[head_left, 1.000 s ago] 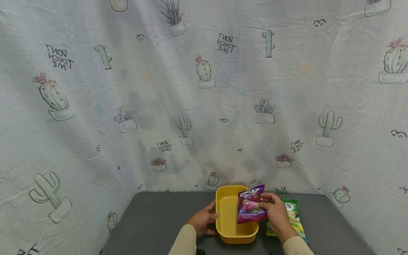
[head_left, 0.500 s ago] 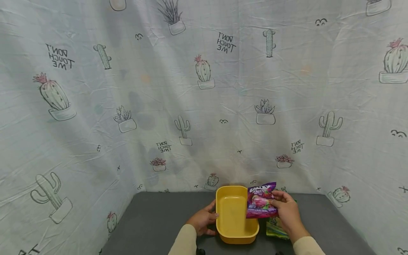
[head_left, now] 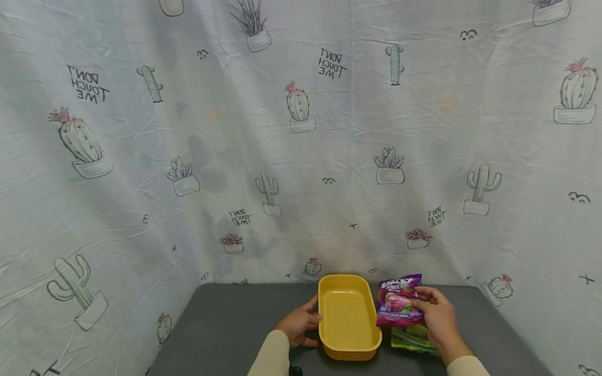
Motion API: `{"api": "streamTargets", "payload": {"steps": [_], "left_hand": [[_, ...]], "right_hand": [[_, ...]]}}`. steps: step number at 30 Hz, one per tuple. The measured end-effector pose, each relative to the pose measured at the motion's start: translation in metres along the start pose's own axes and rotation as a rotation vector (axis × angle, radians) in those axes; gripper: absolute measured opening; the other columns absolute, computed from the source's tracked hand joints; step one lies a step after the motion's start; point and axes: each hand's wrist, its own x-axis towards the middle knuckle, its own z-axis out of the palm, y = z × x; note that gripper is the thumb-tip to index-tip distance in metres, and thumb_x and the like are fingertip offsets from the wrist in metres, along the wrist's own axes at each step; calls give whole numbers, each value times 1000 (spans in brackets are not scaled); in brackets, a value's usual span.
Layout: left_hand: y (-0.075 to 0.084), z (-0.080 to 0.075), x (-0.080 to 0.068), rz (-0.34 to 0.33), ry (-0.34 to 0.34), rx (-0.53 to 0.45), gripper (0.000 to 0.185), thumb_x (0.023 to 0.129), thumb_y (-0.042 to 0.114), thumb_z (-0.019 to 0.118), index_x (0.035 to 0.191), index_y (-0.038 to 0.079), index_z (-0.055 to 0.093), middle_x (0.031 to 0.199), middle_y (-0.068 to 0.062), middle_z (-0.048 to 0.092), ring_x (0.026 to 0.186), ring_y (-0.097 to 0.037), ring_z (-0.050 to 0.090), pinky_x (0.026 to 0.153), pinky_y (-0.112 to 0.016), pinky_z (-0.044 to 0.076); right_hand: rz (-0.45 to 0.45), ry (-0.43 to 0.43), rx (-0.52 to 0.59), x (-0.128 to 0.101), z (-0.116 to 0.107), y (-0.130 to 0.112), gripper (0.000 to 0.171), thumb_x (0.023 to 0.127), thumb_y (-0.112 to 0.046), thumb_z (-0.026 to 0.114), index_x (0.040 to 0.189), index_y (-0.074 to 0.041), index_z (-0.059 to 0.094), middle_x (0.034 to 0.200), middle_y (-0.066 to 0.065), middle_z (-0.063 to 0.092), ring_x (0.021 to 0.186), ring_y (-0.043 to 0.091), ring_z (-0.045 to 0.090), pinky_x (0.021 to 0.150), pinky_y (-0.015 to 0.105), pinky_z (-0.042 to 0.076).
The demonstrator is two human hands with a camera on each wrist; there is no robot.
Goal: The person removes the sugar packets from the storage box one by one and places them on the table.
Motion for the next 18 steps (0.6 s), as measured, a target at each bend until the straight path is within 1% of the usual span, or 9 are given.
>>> {"api": "streamTargets", "payload": {"steps": [6,10,13,18], "left_hand": [[0,1,0,0,3,-4,77,111,13,65,175,15,23,152,-24,57,130,-39,61,88,-70,56],[-2,0,0,1,2,-5,77,111,13,65,175,15,23,151,-25,56,129,-39,62,88,-71,56],[-2,0,1,1,3,-10,77,111,12,65,175,15,23,151,-26,56,129,-39,62,88,-71,56],[-1,0,0,-7,9,-21,78,110,12,66,175,15,23,153,-26,54,128,-38,62,89,-72,56]], "right_hand": [[6,55,-17,1,-14,-1,29,106,4,65,135,1,61,113,5,59,89,14,65,71,33,61],[1,102,-7,3,-22,1,29,104,7,66,133,2,64,108,2,61,89,12,63,72,30,60],[-4,122,-7,4,-26,4,29,104,8,66,132,3,64,108,2,61,90,12,61,72,29,59],[12,113,-3,3,-30,7,30,104,8,66,133,4,62,109,4,59,90,12,61,72,30,60]]}}
